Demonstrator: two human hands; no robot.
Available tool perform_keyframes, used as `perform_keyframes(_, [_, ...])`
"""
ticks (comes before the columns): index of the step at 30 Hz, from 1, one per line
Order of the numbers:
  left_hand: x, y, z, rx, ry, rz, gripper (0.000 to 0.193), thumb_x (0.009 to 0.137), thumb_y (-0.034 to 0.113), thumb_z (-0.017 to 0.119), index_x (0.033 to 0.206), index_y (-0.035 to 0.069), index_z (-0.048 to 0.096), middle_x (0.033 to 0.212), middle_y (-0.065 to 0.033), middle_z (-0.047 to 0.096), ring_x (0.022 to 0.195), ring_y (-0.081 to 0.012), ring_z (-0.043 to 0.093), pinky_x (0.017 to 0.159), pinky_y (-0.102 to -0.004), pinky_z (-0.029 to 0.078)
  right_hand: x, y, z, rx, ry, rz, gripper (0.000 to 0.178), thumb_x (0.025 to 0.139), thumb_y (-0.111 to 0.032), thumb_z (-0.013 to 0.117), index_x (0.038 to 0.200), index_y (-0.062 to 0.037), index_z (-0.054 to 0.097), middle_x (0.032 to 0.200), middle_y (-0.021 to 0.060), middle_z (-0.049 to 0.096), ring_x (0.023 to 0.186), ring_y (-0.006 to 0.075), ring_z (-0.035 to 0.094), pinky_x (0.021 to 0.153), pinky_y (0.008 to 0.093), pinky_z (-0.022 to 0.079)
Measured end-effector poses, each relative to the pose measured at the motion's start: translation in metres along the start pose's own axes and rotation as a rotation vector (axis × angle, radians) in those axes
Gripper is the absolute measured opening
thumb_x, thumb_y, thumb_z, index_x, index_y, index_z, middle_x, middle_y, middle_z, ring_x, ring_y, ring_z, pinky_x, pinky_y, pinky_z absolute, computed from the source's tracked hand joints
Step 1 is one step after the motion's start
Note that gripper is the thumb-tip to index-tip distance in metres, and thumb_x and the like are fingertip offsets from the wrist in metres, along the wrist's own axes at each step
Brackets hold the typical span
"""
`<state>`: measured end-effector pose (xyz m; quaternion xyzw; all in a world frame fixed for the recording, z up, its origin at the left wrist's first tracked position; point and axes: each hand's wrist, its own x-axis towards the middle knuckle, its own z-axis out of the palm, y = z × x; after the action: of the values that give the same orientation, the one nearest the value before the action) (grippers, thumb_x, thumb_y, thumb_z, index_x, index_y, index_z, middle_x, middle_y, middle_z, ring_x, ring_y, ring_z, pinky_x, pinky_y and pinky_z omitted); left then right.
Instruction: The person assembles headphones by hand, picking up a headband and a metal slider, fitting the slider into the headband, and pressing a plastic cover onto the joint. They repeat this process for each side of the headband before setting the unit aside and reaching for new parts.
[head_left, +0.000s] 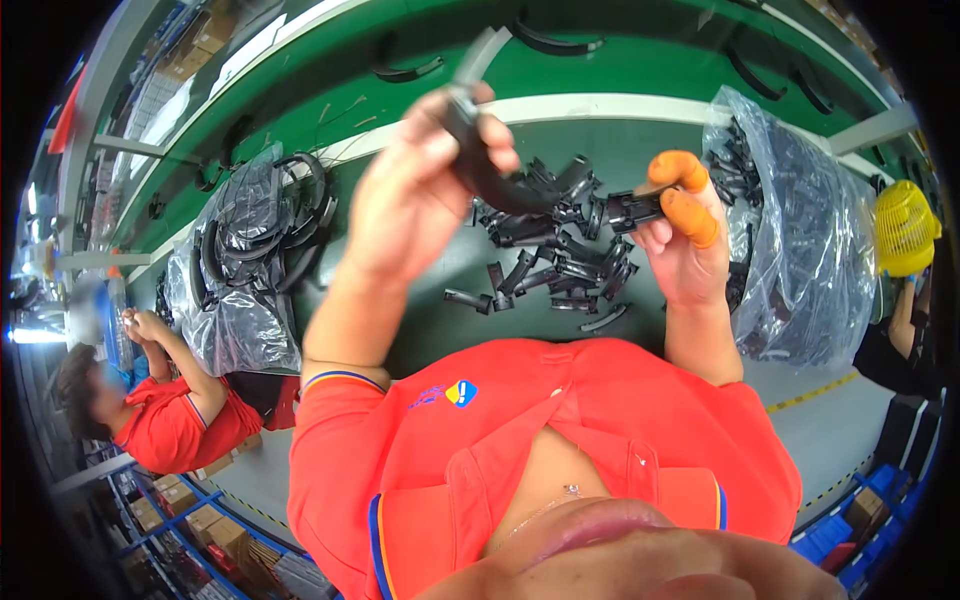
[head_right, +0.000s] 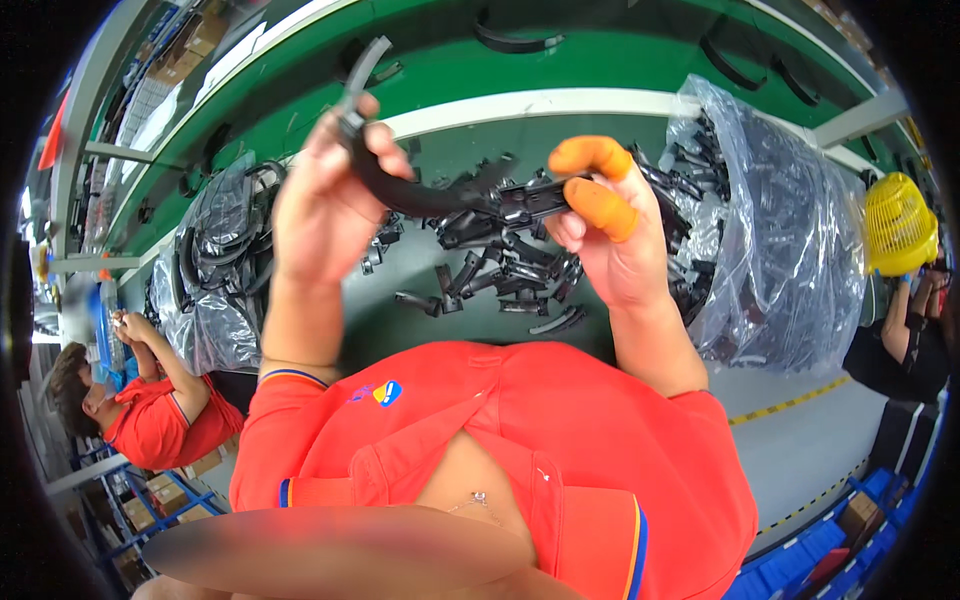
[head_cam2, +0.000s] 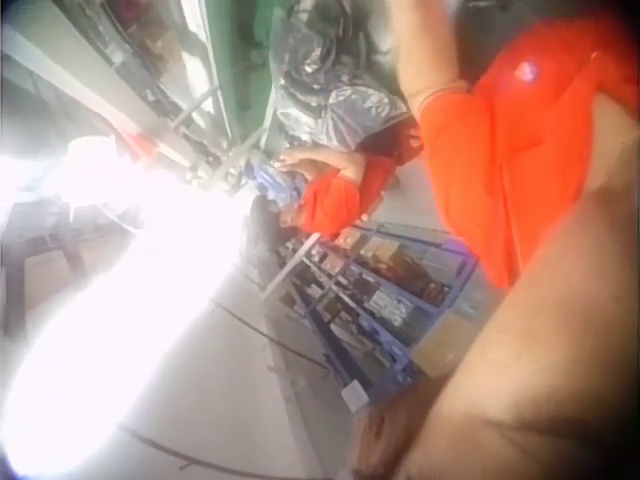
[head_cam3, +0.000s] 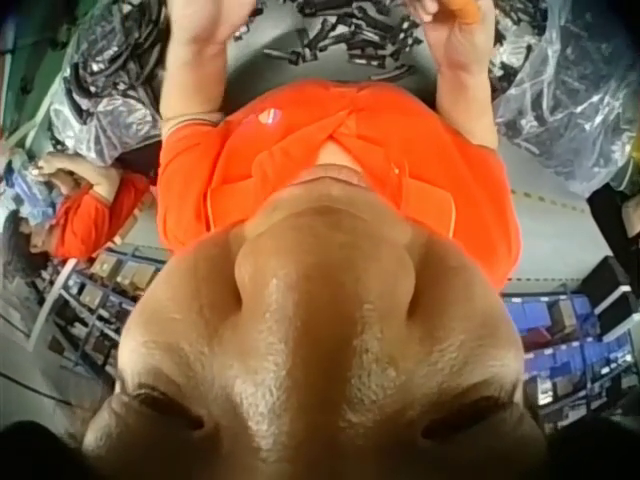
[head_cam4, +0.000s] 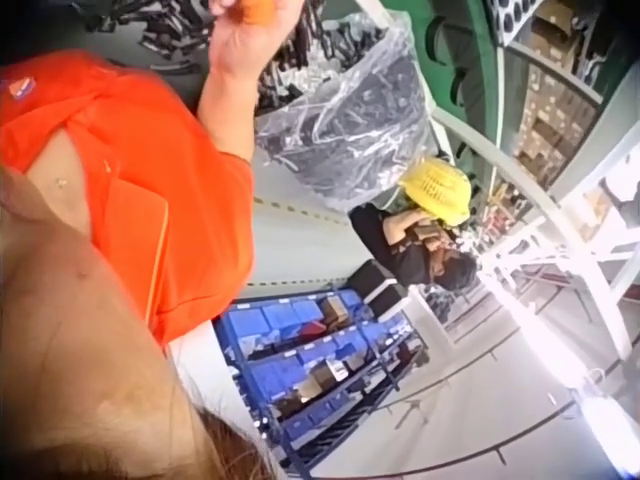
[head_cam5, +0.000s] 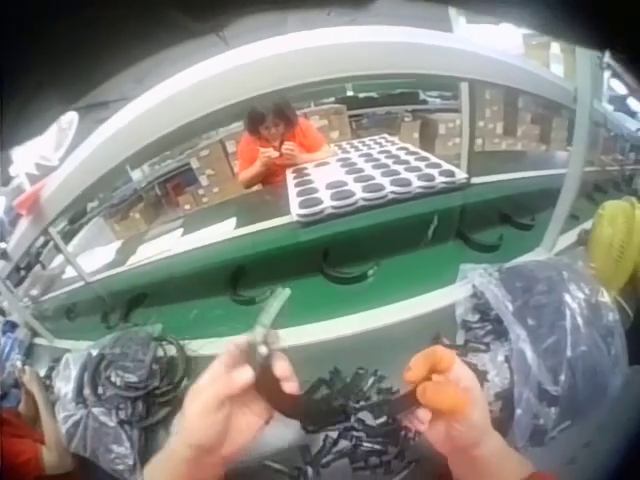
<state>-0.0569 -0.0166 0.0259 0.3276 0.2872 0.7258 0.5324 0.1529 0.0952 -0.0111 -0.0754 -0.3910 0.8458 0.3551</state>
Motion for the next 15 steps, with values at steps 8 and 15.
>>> perform_keyframes(8, [-0.016,-0.063,-0.003,-0.056,0.043,-0.125,0.033,0.094,0.027,0.041,0.111,0.000,0.048,0.085,-0.0067,0.053,0.077,-0.0135,0.048,0.074,-0.0260,0.040,0.001,0.012,0.007,-0.218,0.138,0.081,0.021,0.087,-0.015,0.054,0.102,-0.0012,0.054,0.063,0.0026,0.052,0.055,0.0108,0.049,0.053,0.0228,0.040])
perform_keyframes(15, [-0.019,-0.071,-0.002,-0.017,0.038,-0.240,0.040,0.092,0.033,0.048,0.115,0.001,0.046,0.077,-0.0044,0.053,0.069,-0.0101,0.049,0.066,-0.0219,0.041,0.002,0.022,0.000,-0.211,0.137,0.084,0.024,0.086,-0.017,0.058,0.102,-0.0002,0.056,0.069,0.0051,0.058,0.058,0.0124,0.054,0.055,0.0227,0.044])
